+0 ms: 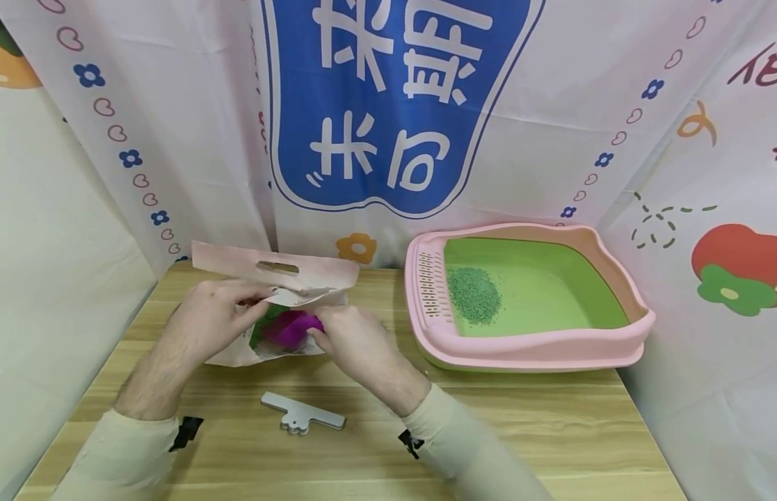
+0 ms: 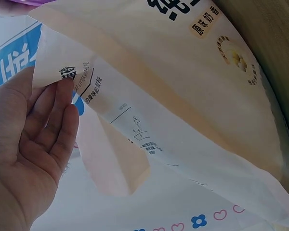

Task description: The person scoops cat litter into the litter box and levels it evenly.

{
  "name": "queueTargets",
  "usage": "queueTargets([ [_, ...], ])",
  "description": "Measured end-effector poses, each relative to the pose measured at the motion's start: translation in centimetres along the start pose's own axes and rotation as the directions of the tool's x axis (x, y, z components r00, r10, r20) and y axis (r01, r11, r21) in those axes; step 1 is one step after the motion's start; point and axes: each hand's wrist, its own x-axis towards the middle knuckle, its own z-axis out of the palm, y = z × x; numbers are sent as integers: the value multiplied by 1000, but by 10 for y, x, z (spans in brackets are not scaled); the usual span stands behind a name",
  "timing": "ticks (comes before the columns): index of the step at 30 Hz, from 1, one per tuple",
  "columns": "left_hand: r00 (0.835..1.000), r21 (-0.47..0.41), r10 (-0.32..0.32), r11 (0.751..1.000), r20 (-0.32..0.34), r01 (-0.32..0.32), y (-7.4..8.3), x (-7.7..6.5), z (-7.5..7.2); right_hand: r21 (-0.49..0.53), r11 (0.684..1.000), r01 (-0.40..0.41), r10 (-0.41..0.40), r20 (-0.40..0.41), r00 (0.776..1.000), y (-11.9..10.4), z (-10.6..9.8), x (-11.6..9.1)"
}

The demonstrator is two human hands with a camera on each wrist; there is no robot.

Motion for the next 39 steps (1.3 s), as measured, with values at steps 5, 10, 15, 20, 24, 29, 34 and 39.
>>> queueTargets([
  [5, 999, 4, 27, 1000, -29, -27, -2, 0, 1, -23, 1000, -21, 21, -31, 999, -8, 12, 2],
  [10, 997, 3, 46, 999, -56, -46, -4, 1, 1, 7, 999, -37, 37, -32, 999, -13, 18, 6],
  [15, 996, 8, 48, 999, -72, -48, -3, 3, 0, -2, 1000, -22, 22, -43, 999, -17, 21, 11],
  [20, 995, 11, 58, 998, -76, -57, -3, 3, 1, -29, 1000, 1, -3, -63, 998, -22, 27, 15],
  [24, 992, 18, 81, 997, -92, -79, -4, 5, 1, -47, 999, -7, 3, -96, 995, -24, 33, 16],
  [29, 988, 18, 107, 994, -111, -105, -7, 6, 0, -68, 998, -1, -7, -123, 992, -26, 40, 17],
  [34, 991, -3, 83, 996, -102, -84, -8, 3, -4, -28, 999, -26, 23, -104, 994, -26, 39, 11],
  [39, 994, -40, 45, 998, -97, -49, -8, 1, -9, -26, 999, -41, 38, -112, 993, -28, 33, 5],
])
